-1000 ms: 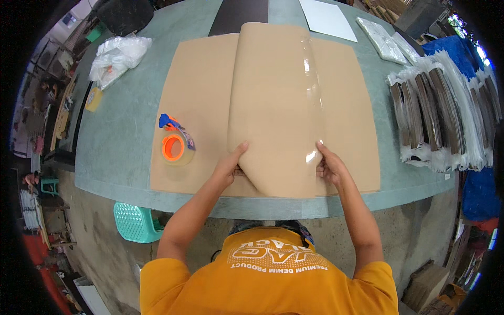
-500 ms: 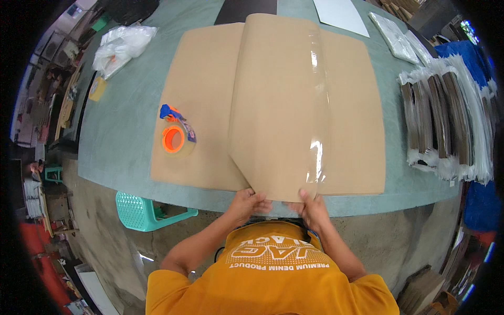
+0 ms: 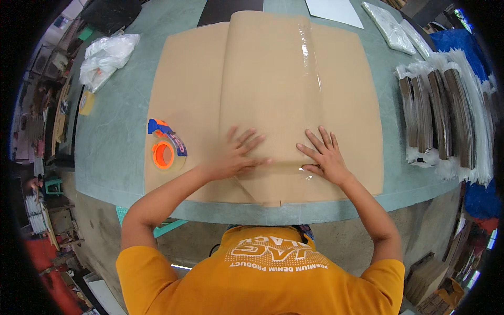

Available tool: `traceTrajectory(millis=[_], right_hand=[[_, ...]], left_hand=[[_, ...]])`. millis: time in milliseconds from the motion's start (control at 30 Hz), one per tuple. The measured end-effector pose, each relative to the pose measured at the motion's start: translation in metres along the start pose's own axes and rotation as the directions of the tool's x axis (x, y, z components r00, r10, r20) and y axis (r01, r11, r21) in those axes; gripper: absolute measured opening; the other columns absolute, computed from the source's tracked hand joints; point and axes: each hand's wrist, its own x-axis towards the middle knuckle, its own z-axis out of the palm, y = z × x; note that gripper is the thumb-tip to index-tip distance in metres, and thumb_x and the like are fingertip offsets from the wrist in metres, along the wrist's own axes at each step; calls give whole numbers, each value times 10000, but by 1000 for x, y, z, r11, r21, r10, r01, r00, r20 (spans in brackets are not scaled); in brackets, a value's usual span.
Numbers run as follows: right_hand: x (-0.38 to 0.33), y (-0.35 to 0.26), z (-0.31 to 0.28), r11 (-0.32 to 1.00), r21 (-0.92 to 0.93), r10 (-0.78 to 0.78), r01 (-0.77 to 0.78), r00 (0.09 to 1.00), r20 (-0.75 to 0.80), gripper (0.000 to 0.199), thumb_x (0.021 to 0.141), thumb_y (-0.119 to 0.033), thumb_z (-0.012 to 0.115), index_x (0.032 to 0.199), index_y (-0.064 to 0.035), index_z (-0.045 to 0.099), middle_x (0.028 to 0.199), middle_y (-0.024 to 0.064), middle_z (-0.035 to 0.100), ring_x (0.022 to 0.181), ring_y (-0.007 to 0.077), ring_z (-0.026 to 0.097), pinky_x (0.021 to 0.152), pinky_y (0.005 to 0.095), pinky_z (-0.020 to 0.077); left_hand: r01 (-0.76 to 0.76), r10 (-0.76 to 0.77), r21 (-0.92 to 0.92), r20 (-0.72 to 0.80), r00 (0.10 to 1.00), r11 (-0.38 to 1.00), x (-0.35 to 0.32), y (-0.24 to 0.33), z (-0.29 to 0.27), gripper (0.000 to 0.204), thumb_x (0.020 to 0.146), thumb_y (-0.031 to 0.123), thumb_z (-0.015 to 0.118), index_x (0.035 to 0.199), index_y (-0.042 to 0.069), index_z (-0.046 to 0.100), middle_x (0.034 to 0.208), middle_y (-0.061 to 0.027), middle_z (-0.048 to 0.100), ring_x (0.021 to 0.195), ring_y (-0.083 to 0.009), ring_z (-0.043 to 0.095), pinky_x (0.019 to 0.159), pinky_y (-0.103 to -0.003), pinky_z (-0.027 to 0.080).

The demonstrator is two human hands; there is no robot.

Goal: The person wraps black panels in plastic film and then packages them using large sheets of brown paper and a tape dispenser.

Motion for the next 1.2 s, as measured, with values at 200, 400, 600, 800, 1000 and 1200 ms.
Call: traceTrajectory(millis=[200, 400, 600, 800, 1000, 1200], right_hand=[[18, -34, -8, 996, -87, 25, -22, 999, 37, 657, 680, -252, 654, 1275, -314, 382, 1404, 56, 225, 1298, 317, 163, 1011, 553, 172], [54, -68, 8, 990, -119, -73, 79, 996, 55, 688, 689, -245, 618, 1309, -307, 326, 1414, 44, 205, 1303, 299, 159, 1027, 531, 148], [54, -74, 5, 982, -161, -95, 100, 995, 34, 711, 680, -268, 652, 1311, -296, 326, 1402, 32, 236, 1286, 308, 201, 1012, 534, 200], [52, -53, 2, 974, -57, -215, 218, 975, 52, 621, 742, -297, 588, 1311, -247, 344, 1408, 55, 231, 1290, 311, 190, 1019, 527, 170], [6, -15, -37, 986, 93, -155, 142, 975, 159, 586, 743, -307, 604, 1283, -242, 386, 1375, 39, 299, 1267, 311, 251, 1013, 498, 207], [-27, -1, 23, 984, -103, -161, 143, 966, -201, 543, 684, -331, 639, 1199, -236, 495, 1300, 18, 407, 1225, 235, 328, 979, 461, 241]], left_hand=[[6, 14, 134, -146, 989, 991, -40, -11, 28, 404, 771, 267, 492, 1150, 405, 503, 1410, -69, 212, 1313, -322, 120, 1011, -590, 63], [112, -110, 20, -98, 989, 993, -62, -3, 17, 428, 691, 256, 614, 1113, 286, 553, 1400, -81, 237, 1294, -310, 199, 1024, -556, 117], [-64, 95, 139, -225, 970, 988, -36, 26, 31, 424, 680, 267, 594, 1092, 179, 545, 1369, -107, 276, 1287, -298, 215, 1008, -578, 135], [-88, 110, 72, -398, 911, 993, 0, 36, 41, 242, 701, 197, 542, 903, 63, 551, 1206, -155, 455, 1149, -311, 418, 956, -535, 302], [44, -63, -64, -331, 941, 997, -3, 43, 17, 201, 647, 71, 552, 837, 8, 530, 1015, -158, 572, 1034, -299, 526, 923, -441, 391], [94, -166, -249, -285, 944, 964, 2, 52, 20, 231, 587, 75, 596, 804, 21, 535, 965, -147, 595, 1001, -275, 545, 895, -414, 418]])
